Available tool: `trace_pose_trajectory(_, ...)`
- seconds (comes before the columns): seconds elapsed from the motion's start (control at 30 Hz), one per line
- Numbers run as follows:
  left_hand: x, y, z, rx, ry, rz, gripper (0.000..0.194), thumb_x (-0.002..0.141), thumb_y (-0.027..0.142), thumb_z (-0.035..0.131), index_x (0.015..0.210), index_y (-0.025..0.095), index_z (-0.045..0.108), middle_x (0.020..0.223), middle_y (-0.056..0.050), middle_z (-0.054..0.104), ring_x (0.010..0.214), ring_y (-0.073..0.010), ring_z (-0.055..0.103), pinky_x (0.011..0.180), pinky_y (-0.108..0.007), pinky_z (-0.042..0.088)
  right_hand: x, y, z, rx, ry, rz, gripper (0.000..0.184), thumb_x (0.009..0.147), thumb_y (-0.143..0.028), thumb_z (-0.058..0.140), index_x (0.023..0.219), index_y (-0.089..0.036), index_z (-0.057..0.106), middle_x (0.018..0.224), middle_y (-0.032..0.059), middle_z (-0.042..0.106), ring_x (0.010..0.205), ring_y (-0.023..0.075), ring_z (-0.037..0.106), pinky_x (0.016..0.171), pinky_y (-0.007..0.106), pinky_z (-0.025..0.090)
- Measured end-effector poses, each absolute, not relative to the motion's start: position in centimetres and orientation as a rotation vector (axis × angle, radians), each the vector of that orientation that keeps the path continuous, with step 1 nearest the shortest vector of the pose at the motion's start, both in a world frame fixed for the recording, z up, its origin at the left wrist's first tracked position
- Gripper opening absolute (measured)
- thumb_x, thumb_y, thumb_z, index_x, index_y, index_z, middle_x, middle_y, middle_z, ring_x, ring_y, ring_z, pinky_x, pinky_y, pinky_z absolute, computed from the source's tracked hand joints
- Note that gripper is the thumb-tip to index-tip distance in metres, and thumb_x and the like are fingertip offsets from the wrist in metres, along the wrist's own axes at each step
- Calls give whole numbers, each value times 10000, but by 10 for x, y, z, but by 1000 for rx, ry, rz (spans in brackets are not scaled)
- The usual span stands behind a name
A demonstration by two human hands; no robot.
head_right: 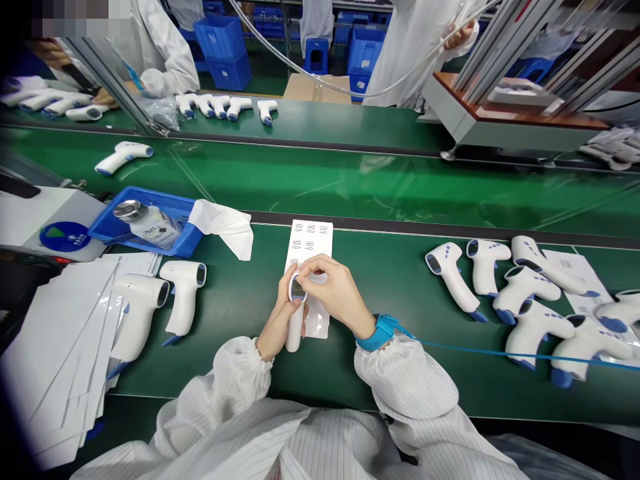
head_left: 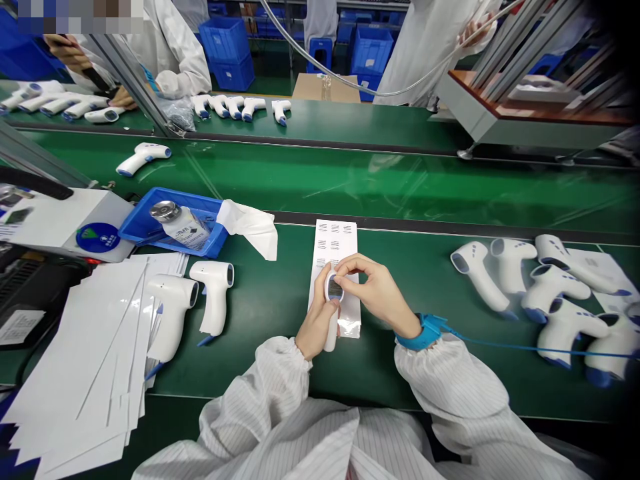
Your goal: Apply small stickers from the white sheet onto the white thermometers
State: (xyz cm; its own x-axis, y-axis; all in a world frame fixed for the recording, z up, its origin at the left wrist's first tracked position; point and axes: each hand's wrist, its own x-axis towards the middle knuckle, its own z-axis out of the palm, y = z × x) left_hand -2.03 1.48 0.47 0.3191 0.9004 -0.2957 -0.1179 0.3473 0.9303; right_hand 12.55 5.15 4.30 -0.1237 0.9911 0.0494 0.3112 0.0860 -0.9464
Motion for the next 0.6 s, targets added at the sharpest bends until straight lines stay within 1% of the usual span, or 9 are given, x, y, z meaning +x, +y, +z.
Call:
trace_pose_trajectory(0.1,-20,15,7,900,974,777,717,925,363,410,1545,316,53,925,-50,610,493,-118,477,473,-281,456,126,52,43,-1332,-1561,1074,55,793,-217,643,739,-211,653,914,31,681,908,190,638,850,346,482)
trace_pose_trajectory(0.17,-20,15,7,899,972,773,716,929,357,408,1544,325,41,872,-34,599,474,-115,456,474,-281,447,126,52,43,-1332,-1560,1073,57,794,-228,641,739,-214,651,910,34,682,911,195,638,848,352,486)
trace_pose_trajectory(0.2,-20,15,7,906,969,772,717,931,360,407,1543,330,36,893,-38,605,504,-130,491,505,-298,469,126,52,44,-1334,-1560,1070,57,792,-230,642,738,-215,650,906,34,683,908,195,638,847,354,488)
trace_pose_trajectory(0.23,-21,15,6,918,964,776,721,929,363,411,1544,329,36,948,-51,615,571,-158,548,558,-326,501,126,52,44,-1336,-1560,1069,56,790,-229,643,736,-215,648,903,33,683,905,195,638,846,354,489)
trace_pose_trajectory(0.3,-22,15,3,962,950,807,739,917,357,441,1546,312,57,1124,-84,608,842,-238,639,740,-396,541,126,52,44,-1340,-1561,1067,57,790,-227,645,734,-216,647,904,33,681,903,194,637,845,352,490)
trace_pose_trajectory(0.33,-22,15,1,989,942,830,750,905,344,465,1545,303,77,1225,-93,578,1012,-273,620,846,-424,526,126,52,44,-1342,-1563,1068,59,792,-230,644,734,-217,648,906,33,680,902,194,637,843,353,491)
trace_pose_trajectory(0.4,-22,15,-1,1035,931,875,769,876,297,505,1541,290,118,1377,-87,494,1258,-308,492,1000,-454,457,126,52,43,-1343,-1566,1071,65,797,-241,644,736,-219,649,912,34,679,902,197,637,839,356,494)
trace_pose_trajectory(0.47,-23,14,-2,1055,928,899,778,856,253,517,1536,285,140,1450,-75,435,1355,-319,393,1067,-473,406,127,52,42,-1341,-1567,1073,65,799,-248,646,742,-218,653,917,35,678,897,196,636,838,356,494)
trace_pose_trajectory(0.6,-22,14,-2,1058,929,903,771,847,218,512,1530,285,161,1499,-67,388,1391,-328,346,1098,-496,376,127,52,42,-1342,-1560,1084,52,796,-235,650,749,-216,658,919,30,676,892,190,635,835,345,489)
